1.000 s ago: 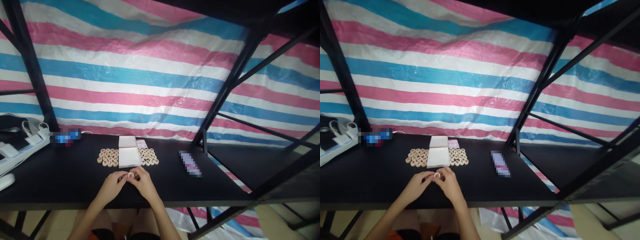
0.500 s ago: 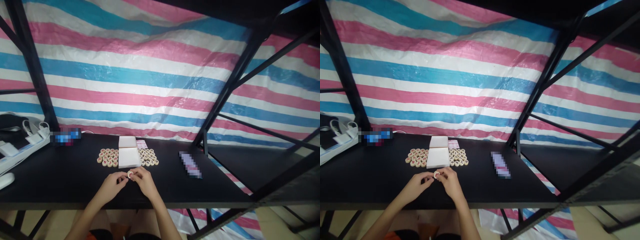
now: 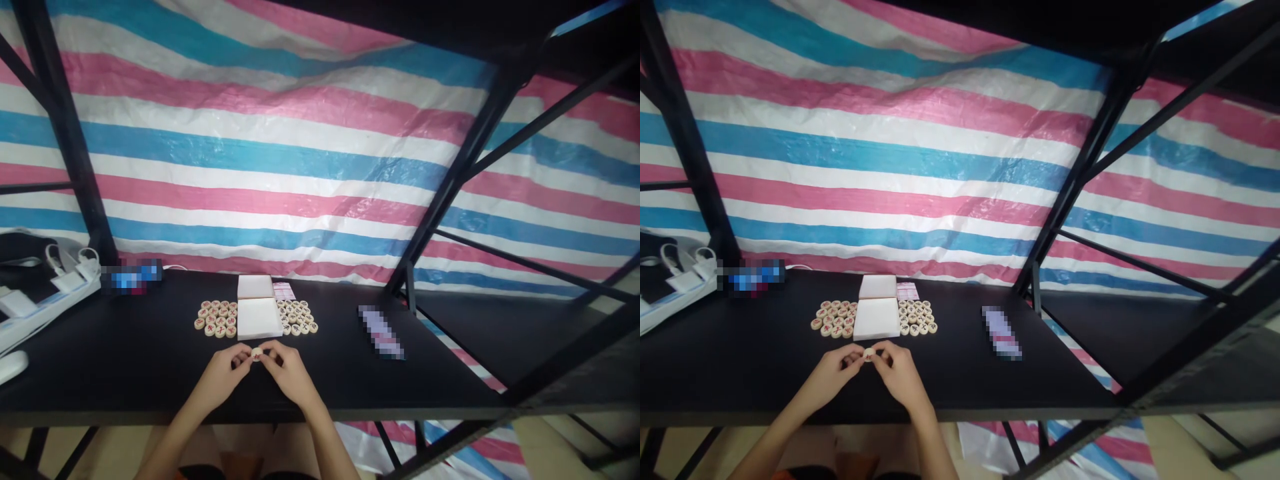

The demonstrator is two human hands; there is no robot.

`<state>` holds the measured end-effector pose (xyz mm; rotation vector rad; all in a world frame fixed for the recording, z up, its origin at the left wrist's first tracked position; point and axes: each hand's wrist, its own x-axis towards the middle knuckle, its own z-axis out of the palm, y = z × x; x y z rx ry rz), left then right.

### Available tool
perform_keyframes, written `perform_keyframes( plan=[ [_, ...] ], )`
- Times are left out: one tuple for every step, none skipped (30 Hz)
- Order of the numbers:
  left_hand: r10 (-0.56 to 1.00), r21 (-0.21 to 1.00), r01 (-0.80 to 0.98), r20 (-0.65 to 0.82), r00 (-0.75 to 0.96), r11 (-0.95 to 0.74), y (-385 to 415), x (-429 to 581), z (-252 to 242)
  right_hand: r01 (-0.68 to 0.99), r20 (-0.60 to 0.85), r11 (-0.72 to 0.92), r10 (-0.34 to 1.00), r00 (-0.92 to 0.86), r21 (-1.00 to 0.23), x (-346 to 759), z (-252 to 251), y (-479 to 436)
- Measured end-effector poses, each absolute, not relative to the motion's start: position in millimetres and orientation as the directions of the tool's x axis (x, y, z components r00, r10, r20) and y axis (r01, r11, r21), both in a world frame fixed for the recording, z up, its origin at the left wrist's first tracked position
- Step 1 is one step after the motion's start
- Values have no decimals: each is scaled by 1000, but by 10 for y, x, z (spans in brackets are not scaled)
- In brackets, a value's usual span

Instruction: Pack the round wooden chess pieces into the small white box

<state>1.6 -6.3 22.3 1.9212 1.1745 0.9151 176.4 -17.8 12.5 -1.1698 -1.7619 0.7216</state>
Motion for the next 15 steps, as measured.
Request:
perform_keyframes(
  plan=[
    [919, 838, 423, 208, 336, -344, -64, 19, 229, 396, 346, 388, 922, -176, -832, 1764, 128, -185],
    [920, 843, 417, 206, 333, -340, -66, 22, 237, 379, 342, 385, 923, -178, -842, 1764, 132, -192],
    [921, 850, 406, 204, 333, -335, -70, 26, 248, 362, 337, 382, 924, -183, -850, 1764, 137, -199],
    [921, 859, 392, 199, 335, -328, -73, 30, 260, 347, 332, 379, 924, -191, -858, 1763, 143, -206],
    [922, 868, 380, 192, 337, -320, -77, 32, 272, 334, 329, 381, 922, -202, -862, 1762, 150, -213],
    [922, 874, 372, 184, 340, -312, -79, 33, 283, 325, 330, 386, 919, -216, -863, 1760, 158, -220],
    [922, 877, 369, 179, 342, -307, -78, 32, 288, 319, 335, 396, 914, -230, -861, 1759, 167, -226],
    [922, 878, 368, 178, 344, -307, -75, 28, 287, 316, 344, 410, 907, -243, -856, 1757, 176, -233],
    [920, 877, 367, 180, 349, -311, -68, 23, 278, 315, 354, 424, 899, -256, -849, 1756, 184, -238],
    [917, 876, 365, 184, 353, -316, -59, 16, 263, 313, 362, 436, 893, -266, -844, 1755, 190, -242],
    [916, 876, 360, 189, 355, -320, -49, 8, 241, 310, 365, 440, 890, -274, -843, 1754, 193, -244],
    [917, 878, 356, 191, 351, -320, -39, 0, 217, 306, 361, 437, 891, -274, -846, 1754, 193, -244],
    [919, 879, 356, 192, 343, -317, -30, -7, 193, 302, 353, 426, 897, -268, -853, 1753, 189, -241],
    [922, 879, 359, 194, 335, -315, -25, -12, 172, 300, 342, 411, 904, -257, -861, 1753, 181, -235],
    [923, 875, 366, 196, 330, -316, -24, -15, 156, 300, 331, 396, 911, -246, -868, 1753, 171, -229]
  ],
)
